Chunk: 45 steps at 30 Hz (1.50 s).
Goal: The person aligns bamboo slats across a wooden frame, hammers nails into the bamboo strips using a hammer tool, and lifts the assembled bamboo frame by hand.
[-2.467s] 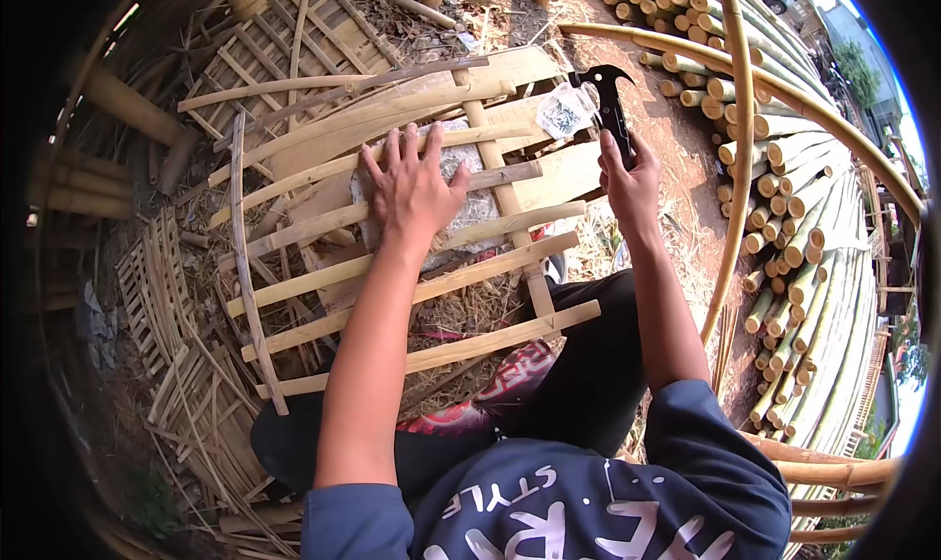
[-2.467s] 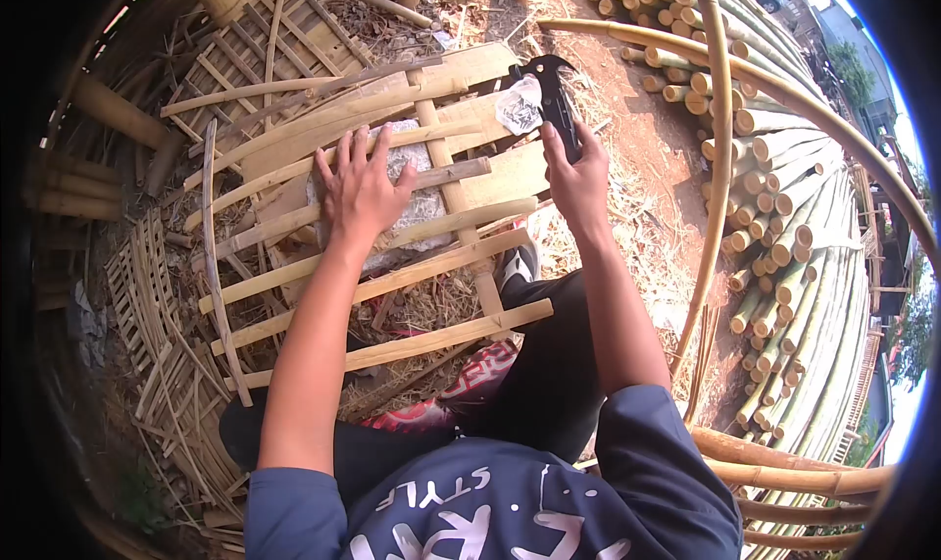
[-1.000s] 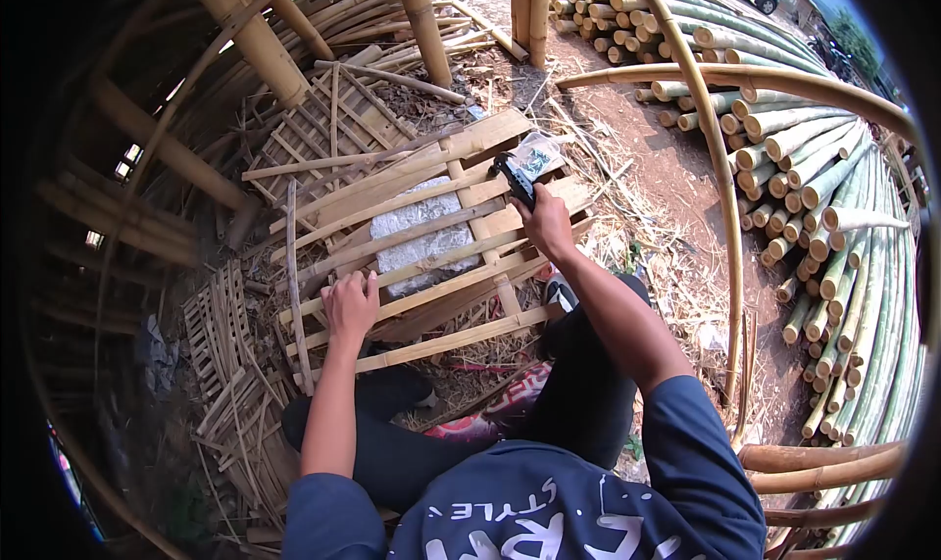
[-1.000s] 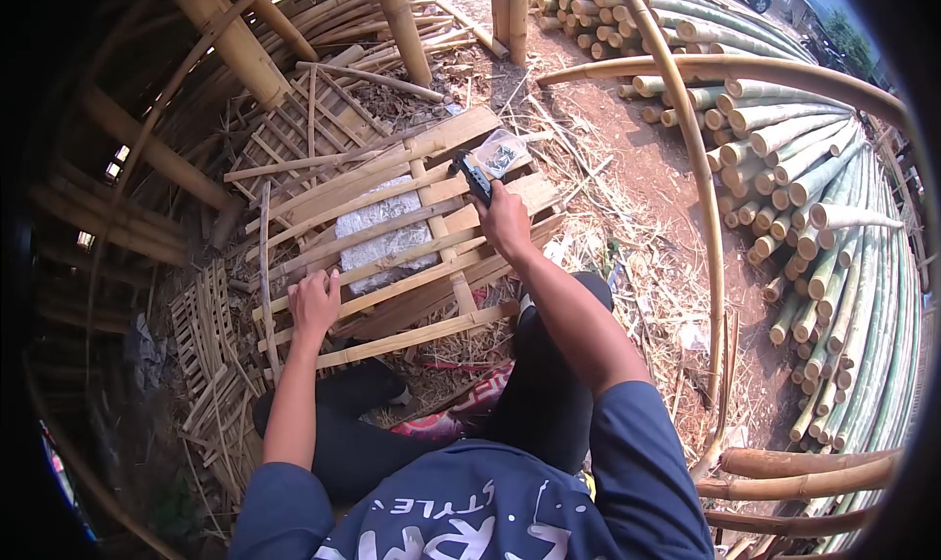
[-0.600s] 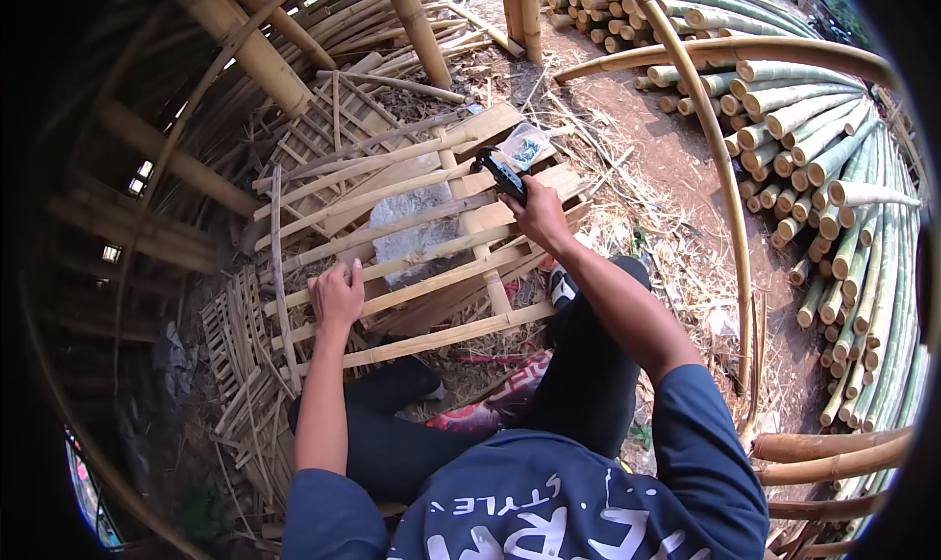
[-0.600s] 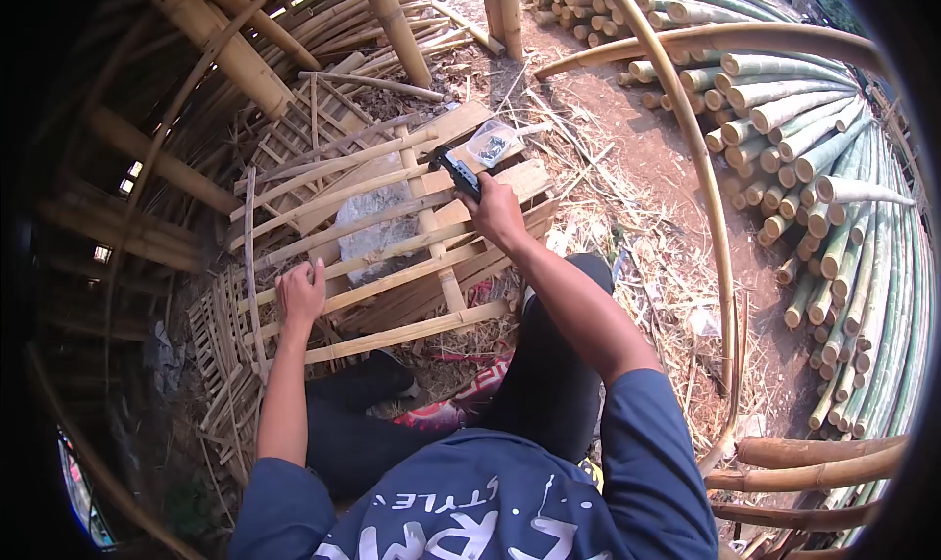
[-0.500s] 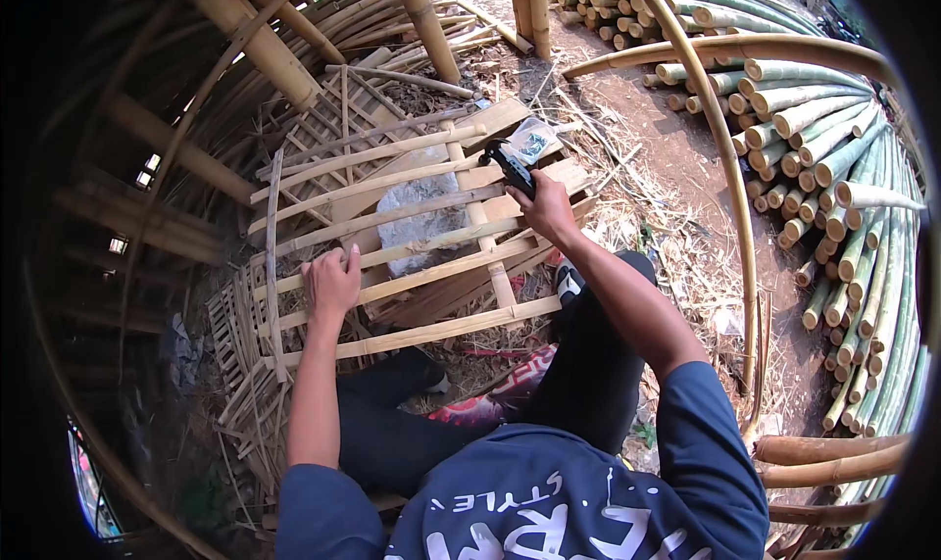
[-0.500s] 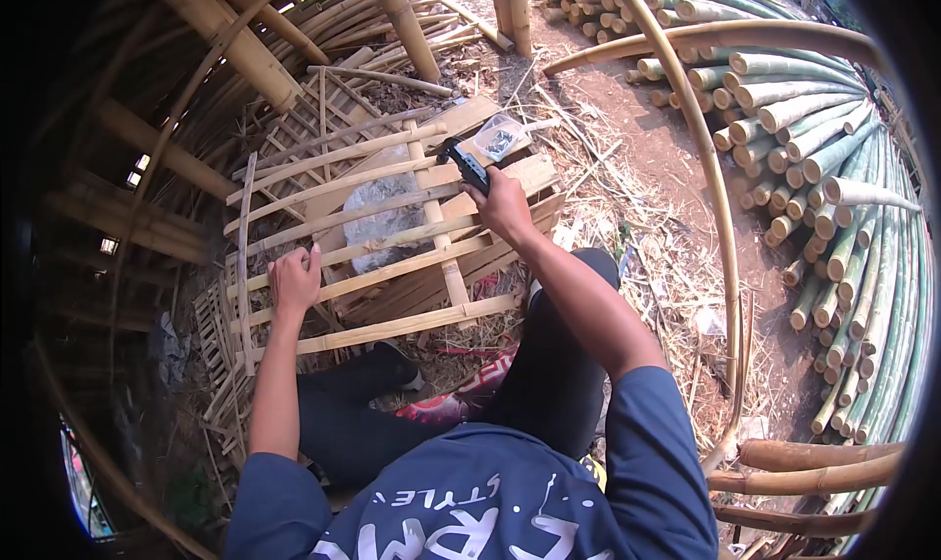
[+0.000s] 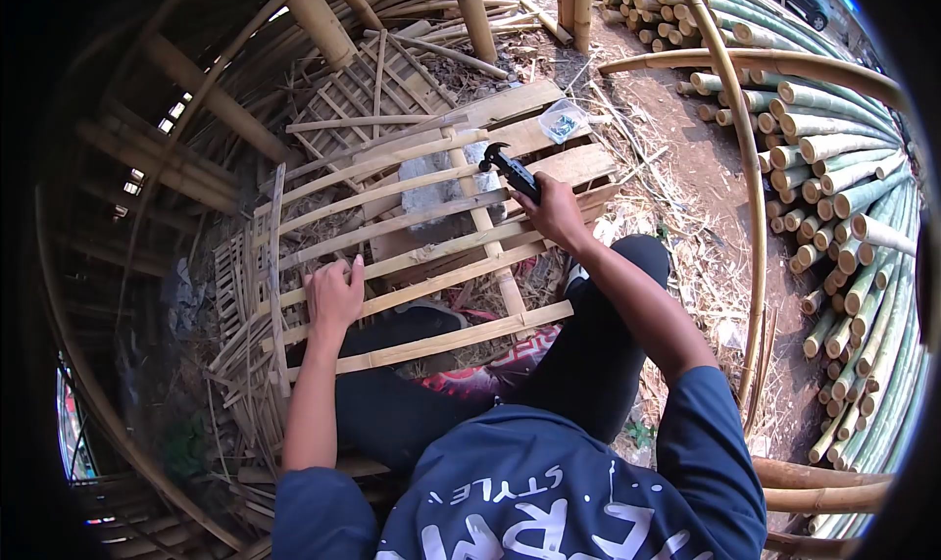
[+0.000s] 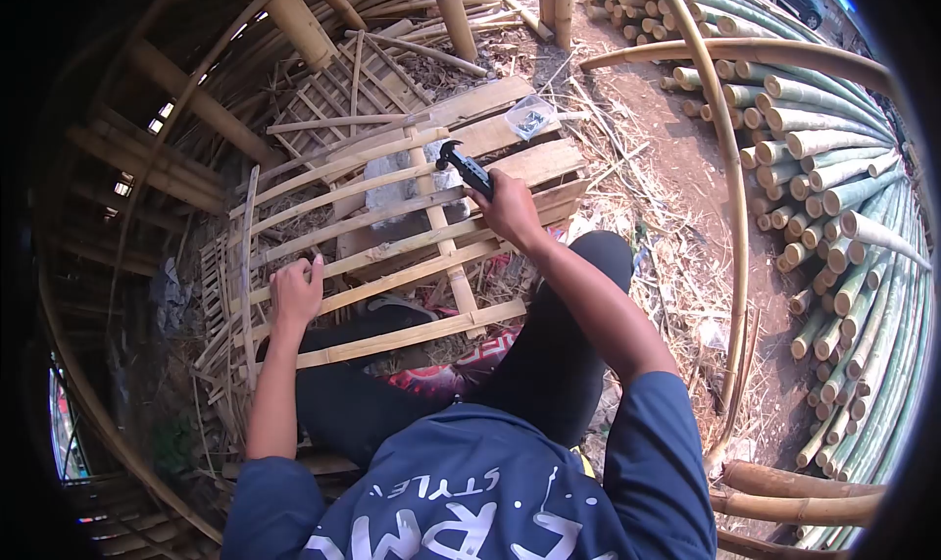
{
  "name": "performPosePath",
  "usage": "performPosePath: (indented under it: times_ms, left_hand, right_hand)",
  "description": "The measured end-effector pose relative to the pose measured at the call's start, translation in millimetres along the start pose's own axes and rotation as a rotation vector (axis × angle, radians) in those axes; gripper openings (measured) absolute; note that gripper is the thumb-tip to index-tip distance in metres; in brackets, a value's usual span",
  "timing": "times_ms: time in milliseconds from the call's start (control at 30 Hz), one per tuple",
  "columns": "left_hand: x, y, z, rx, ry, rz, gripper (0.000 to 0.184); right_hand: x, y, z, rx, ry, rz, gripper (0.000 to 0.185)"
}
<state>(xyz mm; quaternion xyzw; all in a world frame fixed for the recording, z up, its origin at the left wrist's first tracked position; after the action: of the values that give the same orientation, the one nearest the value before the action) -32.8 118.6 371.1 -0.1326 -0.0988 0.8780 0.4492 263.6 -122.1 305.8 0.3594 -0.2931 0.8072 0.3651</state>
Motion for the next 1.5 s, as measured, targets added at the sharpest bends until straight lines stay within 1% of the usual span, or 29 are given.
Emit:
performPosePath:
  times_ms: [67,167,267,367,467,567,667,867,967,1067,1100,1167,1267,1333,1433,1500]
  left_hand:
    - [3.6,6.1,-6.9,0.02,0.017,0.019,0.046]
    - [9.8,14.9,-17.0,0.05,0.042,0.051,0.045]
    - [16.9,21.5,-32.5,0.042,0.102,0.046,0.043]
    - [15.6,22.5,-41.9,0.046,0.126,0.065,0.041]
    - [15.0,16.4,-49.6,0.04,0.144,0.05,0.039]
    - [20.4,12.2,-60.1,-0.002,0.171,0.031,0.037]
    - [23.8,8.7,-68.9,0.012,0.178,0.027,0.035]
    - [28.4,9.1,-78.0,0.015,0.212,0.025,0.033]
    - [29.7,7.2,-73.5,-0.01,0.215,0.023,0.025]
    - [29.1,-3.3,-60.6,-0.159,0.228,0.025,0.016]
    - [25.0,-10.2,-57.0,-0.19,0.233,-0.003,0.018]
    - [12.9,-29.7,-50.5,-0.255,0.241,-0.056,0.026]
    - [-18.3,-70.4,-53.4,-0.254,0.183,-0.124,0.041]
    - [-29.6,-100.9,-77.4,-0.098,0.215,-0.111,0.059]
    - [-53.2,-136.0,-107.6,-0.046,0.078,-0.155,0.075]
    - [-65.8,-150.1,-130.8,0.037,0.119,-0.154,0.08]
  right_hand:
    - [3.2,6.3,-0.7,-0.003,0.053,0.052,0.035]
    - [0.2,7.4,-8.5,0.0,0.089,0.064,0.037]
    - [1.9,5.5,-12.3,0.05,0.126,0.004,0.037]
    - [0.1,3.7,-14.5,0.057,0.141,0.028,0.036]
    - [-7.4,1.5,-15.6,0.082,0.171,-0.023,0.036]
    - [-10.2,-0.7,-16.0,0.063,0.138,-0.03,0.037]
    - [-9.4,-5.1,-17.5,0.052,0.121,-0.031,0.036]
    - [-5.9,-11.8,-23.8,0.066,0.202,-0.034,0.035]
    - [-11.0,-13.1,-26.9,0.078,0.183,-0.039,0.035]
    - [-8.4,-13.2,-25.8,0.08,0.195,-0.062,0.032]
    - [-8.6,-13.5,-26.3,0.082,0.198,-0.072,0.032]
    - [-8.6,-14.4,-27.4,0.093,0.198,-0.075,0.032]
    - [-5.7,-15.8,-27.6,0.097,0.199,-0.07,0.032]
    - [-6.0,-15.8,-27.9,0.095,0.187,-0.067,0.033]
    - [-7.5,-15.5,-29.0,0.128,0.186,-0.092,0.032]
    - [-8.1,-14.9,-28.4,0.106,0.173,-0.059,0.031]
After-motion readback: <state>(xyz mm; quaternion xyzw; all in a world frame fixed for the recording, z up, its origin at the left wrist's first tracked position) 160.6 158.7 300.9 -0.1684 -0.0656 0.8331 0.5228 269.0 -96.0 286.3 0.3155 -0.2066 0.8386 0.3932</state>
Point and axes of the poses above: each hand's wrist, its own y-axis away from the middle knuckle, its own z-axis out of the back of the hand, x = y × z, the point moved 8 cm from there along -y, towards the middle knuckle, and after that the axes turned 1 degree about -x, right-handed, at the moved point
